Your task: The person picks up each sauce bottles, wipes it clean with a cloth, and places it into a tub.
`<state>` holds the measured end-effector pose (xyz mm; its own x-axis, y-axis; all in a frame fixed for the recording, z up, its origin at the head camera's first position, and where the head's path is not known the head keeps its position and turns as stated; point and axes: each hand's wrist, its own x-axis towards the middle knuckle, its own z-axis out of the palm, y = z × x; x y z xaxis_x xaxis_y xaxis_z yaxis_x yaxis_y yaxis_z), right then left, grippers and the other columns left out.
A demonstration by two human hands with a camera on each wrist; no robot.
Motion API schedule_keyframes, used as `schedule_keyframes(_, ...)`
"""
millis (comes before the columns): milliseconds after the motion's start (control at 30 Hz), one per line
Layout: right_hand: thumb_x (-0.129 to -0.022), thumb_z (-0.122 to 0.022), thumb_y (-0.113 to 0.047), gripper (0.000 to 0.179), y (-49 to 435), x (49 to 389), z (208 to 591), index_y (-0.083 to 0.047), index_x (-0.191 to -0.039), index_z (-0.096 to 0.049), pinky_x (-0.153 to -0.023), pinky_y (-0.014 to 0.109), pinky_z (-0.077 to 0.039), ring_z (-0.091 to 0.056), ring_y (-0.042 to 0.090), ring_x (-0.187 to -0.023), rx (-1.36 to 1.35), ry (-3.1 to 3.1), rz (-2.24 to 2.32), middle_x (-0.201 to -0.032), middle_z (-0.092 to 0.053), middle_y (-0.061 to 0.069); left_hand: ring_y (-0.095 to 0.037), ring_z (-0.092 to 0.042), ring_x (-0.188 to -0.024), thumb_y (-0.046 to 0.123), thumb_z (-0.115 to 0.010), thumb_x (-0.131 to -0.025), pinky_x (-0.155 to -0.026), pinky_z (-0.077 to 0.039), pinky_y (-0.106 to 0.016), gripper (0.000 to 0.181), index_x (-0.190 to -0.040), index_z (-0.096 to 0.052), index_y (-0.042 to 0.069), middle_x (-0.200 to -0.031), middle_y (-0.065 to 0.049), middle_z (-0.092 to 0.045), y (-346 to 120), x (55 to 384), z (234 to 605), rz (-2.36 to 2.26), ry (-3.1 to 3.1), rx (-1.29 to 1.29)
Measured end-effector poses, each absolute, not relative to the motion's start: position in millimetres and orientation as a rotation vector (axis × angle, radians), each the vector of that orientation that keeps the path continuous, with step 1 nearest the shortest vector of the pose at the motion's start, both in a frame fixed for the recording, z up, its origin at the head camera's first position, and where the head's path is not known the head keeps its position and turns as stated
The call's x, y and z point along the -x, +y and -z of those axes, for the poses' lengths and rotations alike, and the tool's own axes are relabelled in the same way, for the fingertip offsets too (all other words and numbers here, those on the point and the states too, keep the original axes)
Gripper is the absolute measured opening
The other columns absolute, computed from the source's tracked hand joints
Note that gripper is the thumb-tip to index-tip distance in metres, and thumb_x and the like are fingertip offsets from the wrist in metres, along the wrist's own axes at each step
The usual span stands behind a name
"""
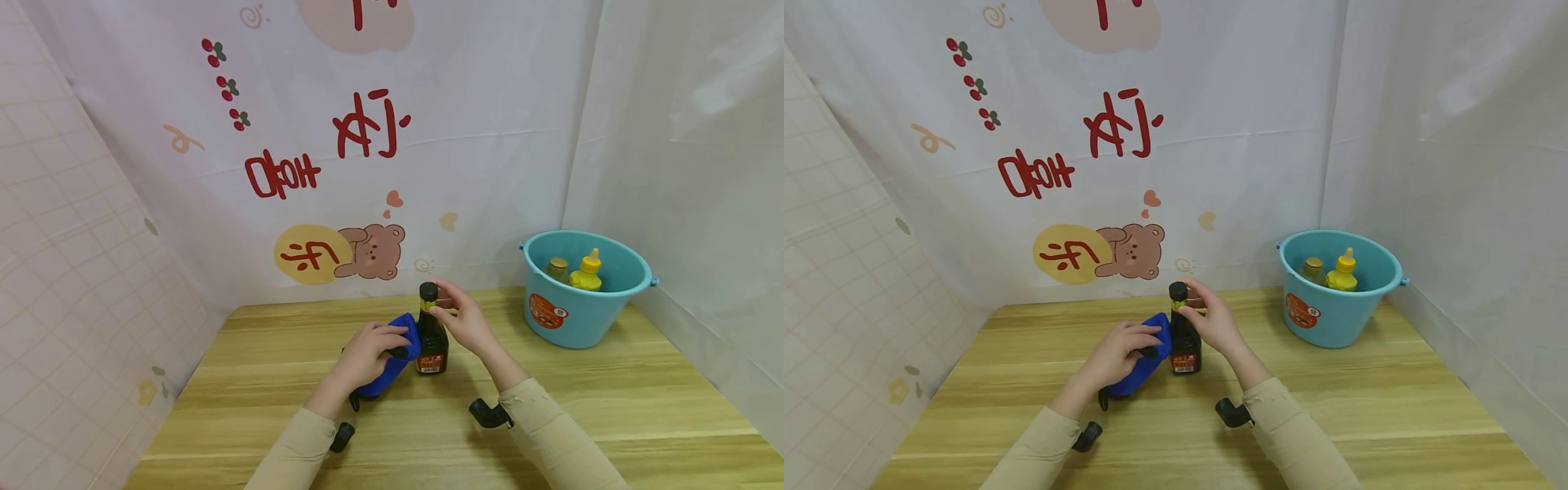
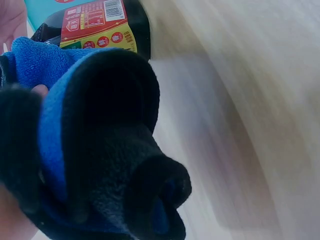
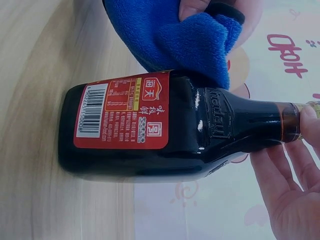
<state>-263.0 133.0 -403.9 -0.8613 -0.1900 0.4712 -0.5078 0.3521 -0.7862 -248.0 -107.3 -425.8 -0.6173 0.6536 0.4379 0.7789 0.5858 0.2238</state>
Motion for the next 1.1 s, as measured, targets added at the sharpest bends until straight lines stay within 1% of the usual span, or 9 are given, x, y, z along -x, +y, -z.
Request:
schedule_keyframes(200, -0.094, -0.065, -0.001, 0.049, 132.4, 262.2, 403.1, -0.008, -0.141, -0.052, -0.083, 0.051, -0.055, -0.066, 0.036, -0.102, -0.605, -2.326, -1.516, -0.115, -0.066, 0.017, -0.028, -0.058, -0.109, -0.011, -0.071, -0.082, -0.09, -0.051, -0.043, 0.042, -0.111, -0.077, 0.019, -0.13, -0.001, -0.064, -109.9, 247.0, 430.5, 0.586, -2.544, 1.164)
schedule_keyframes(533, -0.094, -0.065, -0.002, 0.049, 132.4, 261.8, 402.5, -0.008, -0.141, -0.052, -0.083, 0.051, -0.055, -0.066, 0.035, -0.102, -0.59, -2.33, -1.512, -0.115, -0.065, 0.017, -0.026, -0.058, -0.111, -0.011, -0.071, -0.082, -0.093, -0.05, -0.042, 0.041, -0.11, -0.077, 0.019, -0.13, -0.001, -0.065, -111.0, 247.5, 437.6, 0.581, -2.566, 1.163)
schedule_keyframes(733, -0.094, -0.065, -0.002, 0.049, 131.8, 261.3, 402.2, -0.007, -0.142, -0.052, -0.083, 0.051, -0.055, -0.065, 0.036, -0.102, -0.602, -2.325, -1.527, -0.115, -0.066, 0.017, -0.025, -0.058, -0.104, -0.009, -0.071, -0.083, -0.088, -0.051, -0.038, 0.039, -0.11, -0.077, 0.018, -0.129, -0.003, -0.065, -110.3, 248.2, 443.1, 0.487, -2.598, 1.176)
schedule_keyframes(867, -0.094, -0.065, -0.002, 0.049, 131.6, 261.1, 402.3, -0.008, -0.141, -0.052, -0.083, 0.05, -0.055, -0.065, 0.036, -0.102, -0.609, -2.321, -1.525, -0.116, -0.065, 0.016, -0.024, -0.058, -0.101, -0.008, -0.07, -0.084, -0.084, -0.05, -0.036, 0.038, -0.11, -0.078, 0.019, -0.128, -0.003, -0.066, -108.7, 249.7, 447.2, 0.429, -2.625, 1.179)
schedule_keyframes(1100, -0.094, -0.065, -0.002, 0.049, 131.5, 261.2, 402.1, -0.011, -0.141, -0.053, -0.083, 0.05, -0.055, -0.066, 0.035, -0.102, -0.612, -2.318, -1.523, -0.115, -0.066, 0.016, -0.025, -0.06, -0.102, -0.01, -0.069, -0.083, -0.085, -0.051, -0.036, 0.038, -0.108, -0.078, 0.017, -0.124, -0.004, -0.068, -105.5, 251.4, 449.7, 0.402, -2.652, 1.202)
